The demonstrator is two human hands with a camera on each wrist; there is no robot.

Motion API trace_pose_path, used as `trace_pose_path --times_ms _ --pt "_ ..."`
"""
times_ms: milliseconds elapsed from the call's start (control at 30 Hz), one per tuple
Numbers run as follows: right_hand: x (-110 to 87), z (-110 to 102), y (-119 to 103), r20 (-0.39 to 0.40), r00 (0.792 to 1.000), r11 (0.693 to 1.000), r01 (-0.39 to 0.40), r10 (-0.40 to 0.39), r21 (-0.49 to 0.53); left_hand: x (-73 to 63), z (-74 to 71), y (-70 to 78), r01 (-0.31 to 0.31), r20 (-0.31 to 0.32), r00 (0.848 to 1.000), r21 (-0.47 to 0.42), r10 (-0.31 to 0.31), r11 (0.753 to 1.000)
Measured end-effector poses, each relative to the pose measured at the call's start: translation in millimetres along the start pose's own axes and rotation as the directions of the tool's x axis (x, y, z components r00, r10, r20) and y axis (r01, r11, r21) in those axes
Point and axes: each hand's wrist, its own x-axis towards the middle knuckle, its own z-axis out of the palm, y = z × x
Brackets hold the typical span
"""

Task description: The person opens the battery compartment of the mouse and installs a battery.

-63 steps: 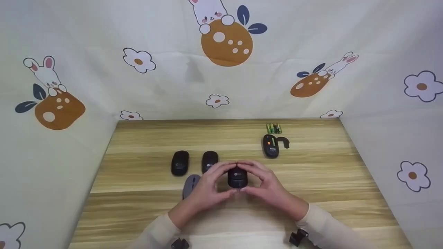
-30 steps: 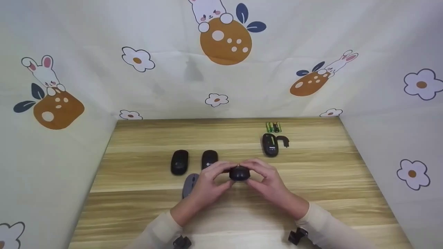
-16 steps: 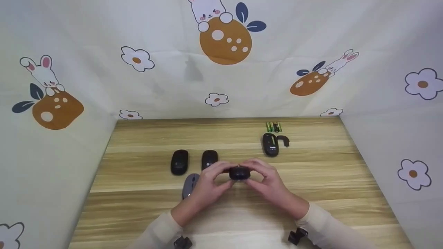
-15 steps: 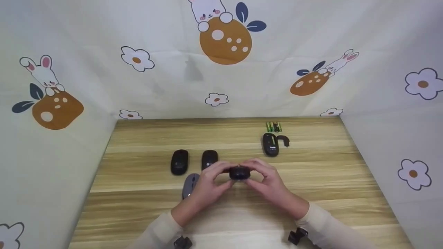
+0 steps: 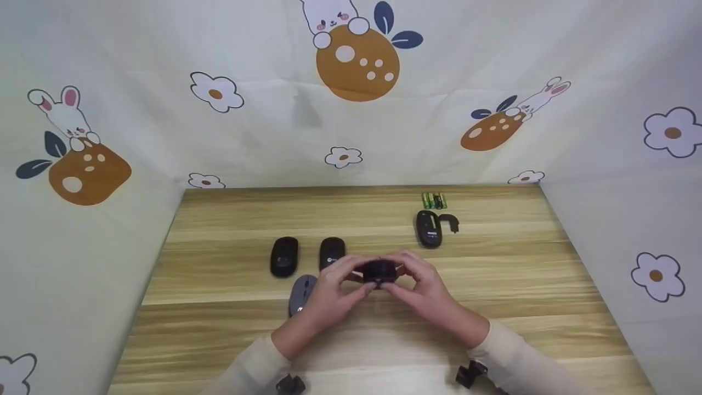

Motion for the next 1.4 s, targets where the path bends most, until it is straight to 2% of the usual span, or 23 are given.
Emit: trace_pose_path --times_ms 167,333,700,933,1133,1400 --pt "-1.5 0.4 0.2 0.02 0.999 0.998 -0.028 0.027 0.064 -1.2 -0.4 -1.4 0.01 0.0 1.0 0.011 -0.01 1.0" --pt "-1.7 0.5 -2.6 0.045 0.999 0.996 -0.031 0.027 0.086 -1.8 -0.7 0.0 0.018 0.016 1.0 0.017 -0.018 1.0" --pt "-2.6 -1.5 -3.1 0.084 0.994 0.993 -0.08 0.073 0.088 -2.7 -0.2 5.1 0.119 0.031 0.993 -0.052 -0.117 0.992" --pt "-1.2 -3.4 -4.4 0.11 0.986 0.982 -0.143 0.129 0.126 -2.8 1.2 4.1 0.213 0.044 0.977 -0.142 -0.209 0.967" --pt "-0.8 -4.5 -6.6 0.128 0.976 0.968 -0.193 0.173 0.163 -2.0 1.4 6.7 0.283 0.055 0.959 -0.177 -0.278 0.943" --pt "-1.2 -5.1 -6.4 0.153 0.966 0.95 -0.239 0.211 0.199 -1.7 2.2 8.0 0.323 0.056 0.946 -0.183 -0.318 0.929"
